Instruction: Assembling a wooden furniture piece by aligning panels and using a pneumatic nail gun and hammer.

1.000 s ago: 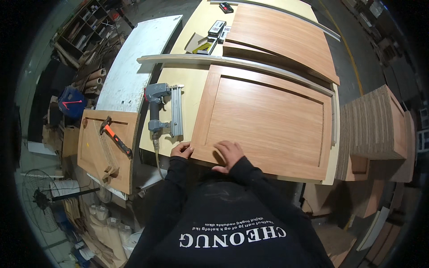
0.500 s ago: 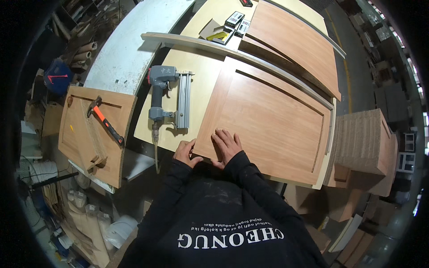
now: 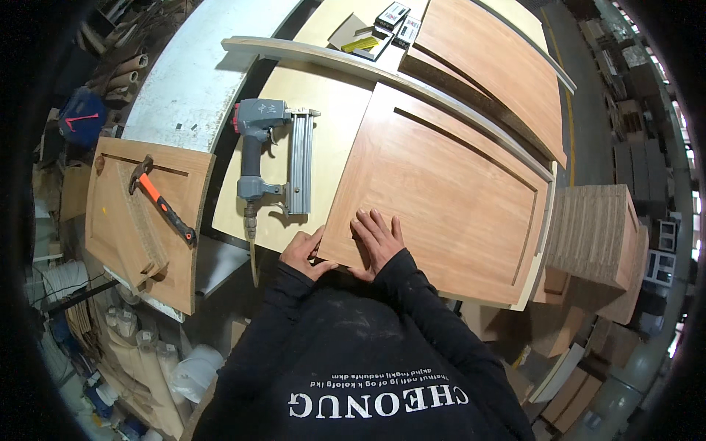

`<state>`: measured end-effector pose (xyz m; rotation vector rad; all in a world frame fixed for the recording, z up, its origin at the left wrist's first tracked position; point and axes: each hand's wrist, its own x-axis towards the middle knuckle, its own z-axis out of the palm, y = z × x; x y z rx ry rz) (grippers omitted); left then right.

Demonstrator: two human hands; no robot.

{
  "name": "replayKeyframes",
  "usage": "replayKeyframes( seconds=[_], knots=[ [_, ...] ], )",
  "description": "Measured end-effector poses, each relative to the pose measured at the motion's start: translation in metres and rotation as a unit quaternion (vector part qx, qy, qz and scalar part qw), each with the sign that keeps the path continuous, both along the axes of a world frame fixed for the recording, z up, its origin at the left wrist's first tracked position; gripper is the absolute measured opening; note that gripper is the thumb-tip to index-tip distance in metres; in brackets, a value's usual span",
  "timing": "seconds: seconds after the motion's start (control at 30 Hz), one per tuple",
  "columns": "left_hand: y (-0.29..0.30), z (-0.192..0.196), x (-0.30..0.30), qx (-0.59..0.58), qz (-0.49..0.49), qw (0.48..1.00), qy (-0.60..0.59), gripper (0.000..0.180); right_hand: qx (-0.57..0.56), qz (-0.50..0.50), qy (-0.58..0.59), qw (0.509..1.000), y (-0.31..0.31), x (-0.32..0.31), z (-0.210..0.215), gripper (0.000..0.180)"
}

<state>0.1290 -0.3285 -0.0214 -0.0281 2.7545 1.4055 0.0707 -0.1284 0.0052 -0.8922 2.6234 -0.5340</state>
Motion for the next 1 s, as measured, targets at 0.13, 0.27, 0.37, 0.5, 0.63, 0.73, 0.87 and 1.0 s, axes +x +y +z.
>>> replayKeyframes(
  seconds=[0.13, 0.27, 0.37, 0.5, 0.63, 0.73, 0.87, 1.0],
  knots=[
    [0.001, -0.004, 0.000, 0.028, 0.014, 0.999, -0.029, 0.073, -0.003, -0.006, -0.005, 1.000, -0.002, 0.000, 0.003, 0.090],
    [0.002, -0.005, 0.000, 0.037, 0.036, 0.998, -0.032, 0.072, -0.013, -0.010, 0.002, 1.000, -0.004, -0.002, 0.005, 0.087],
    [0.001, -0.005, 0.001, 0.035, 0.041, 0.998, -0.030, 0.072, -0.013, -0.011, -0.004, 1.000, -0.005, -0.001, 0.006, 0.085],
    [-0.011, 0.006, -0.006, 0.071, 0.005, 0.996, -0.060, 0.057, -0.011, -0.011, -0.006, 1.000, -0.003, -0.002, 0.006, 0.087],
    [-0.051, 0.024, -0.042, 0.159, 0.146, 0.976, -0.009, 0.034, -0.007, -0.011, -0.003, 1.000, 0.009, 0.000, 0.003, 0.088],
    [-0.099, 0.016, -0.085, -0.111, 0.201, 0.968, 0.102, 0.046, -0.014, -0.013, -0.005, 1.000, 0.007, 0.002, 0.005, 0.088],
    [-0.182, -0.082, -0.144, -0.123, 0.192, 0.970, 0.083, 0.053, -0.049, 0.006, -0.026, 0.998, 0.004, 0.006, -0.016, 0.087],
    [-0.205, -0.106, -0.204, -0.057, 0.062, 0.985, -0.151, 0.057, -0.081, -0.004, -0.015, 0.997, 0.015, 0.000, -0.027, 0.089]
  ],
)
